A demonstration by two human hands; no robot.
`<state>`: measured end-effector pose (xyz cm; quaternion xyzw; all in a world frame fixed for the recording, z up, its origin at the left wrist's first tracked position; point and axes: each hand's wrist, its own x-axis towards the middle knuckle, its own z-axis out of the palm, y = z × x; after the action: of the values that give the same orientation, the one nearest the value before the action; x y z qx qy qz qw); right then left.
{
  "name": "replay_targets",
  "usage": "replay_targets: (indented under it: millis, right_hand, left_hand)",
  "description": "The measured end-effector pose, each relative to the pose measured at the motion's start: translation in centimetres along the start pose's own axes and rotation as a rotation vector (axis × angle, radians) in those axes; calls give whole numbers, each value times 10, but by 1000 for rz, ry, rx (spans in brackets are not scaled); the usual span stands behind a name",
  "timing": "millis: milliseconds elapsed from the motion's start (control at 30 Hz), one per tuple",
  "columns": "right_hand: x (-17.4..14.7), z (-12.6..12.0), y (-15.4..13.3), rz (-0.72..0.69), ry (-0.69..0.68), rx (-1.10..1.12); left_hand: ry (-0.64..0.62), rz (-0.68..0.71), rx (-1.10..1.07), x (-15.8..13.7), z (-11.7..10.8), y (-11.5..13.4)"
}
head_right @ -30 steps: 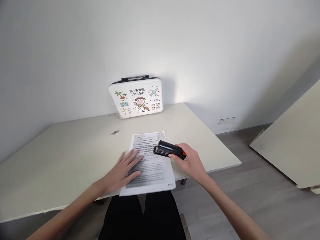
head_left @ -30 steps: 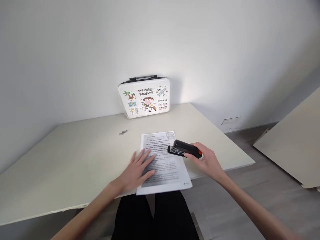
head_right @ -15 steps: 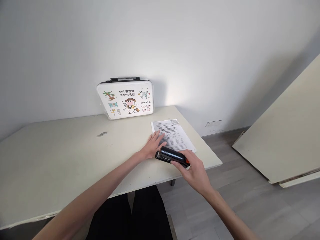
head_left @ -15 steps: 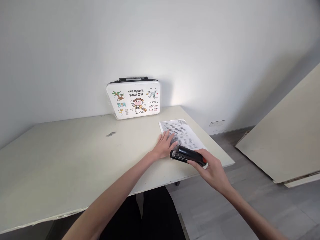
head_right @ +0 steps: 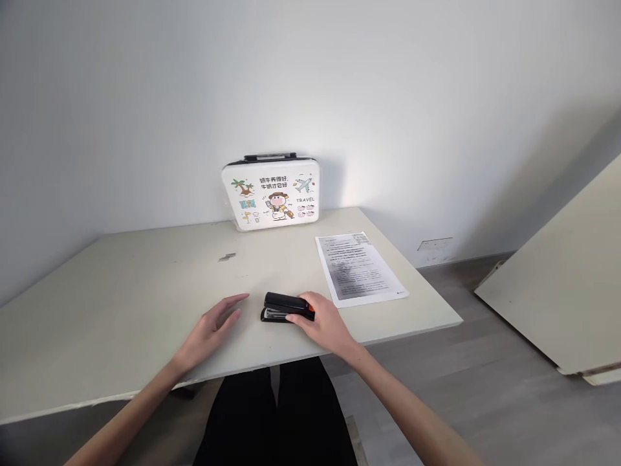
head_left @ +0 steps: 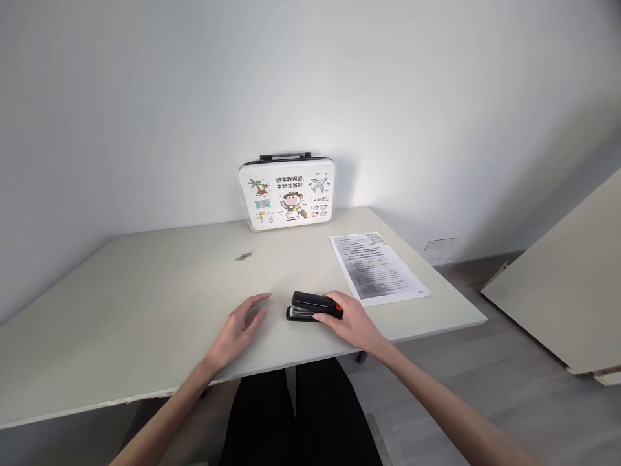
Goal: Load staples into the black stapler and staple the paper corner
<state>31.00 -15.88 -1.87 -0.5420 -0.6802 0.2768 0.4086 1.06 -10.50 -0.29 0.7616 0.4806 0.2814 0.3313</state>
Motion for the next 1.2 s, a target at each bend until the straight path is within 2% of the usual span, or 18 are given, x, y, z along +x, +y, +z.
replay_targets:
  millis: [167,267,367,533,667,767,867,1000,1100,1200]
  right_hand:
    - [28,36,-10,-42,-39,-13]
    - [33,40,-9,-54,-56,9]
    - [27,36,-6,-5,-66,99]
    - [21,37,5,53,16,152]
    - [24,39,12,-35,-3,64]
    - [23,37,10,-100,10,35]
    - [21,37,5,-62,19,19]
    - [20,40,0,-41,-31,-41]
    - [18,42,-1,-51,0,-92]
    - [10,39,-5,-126,68,-148]
  left_hand:
    - [86,-25,-232,-12,-2,-3]
    - [112,-56,-364,-13,-1,-2]
    - [136,-76,-462,-14,0,-2]
    - [156,-67,-457,-14,5,-4]
    - [183,-57,-416,-15,7,-4]
    - [294,-88,-375,-18,5,-2]
    - [377,-112,-370,-21,2,-1]
    - [361,-99,-422,-29,4,2]
    - [440,-178,-585,-39,10,13]
    - [508,-327,-909,-42,14,30]
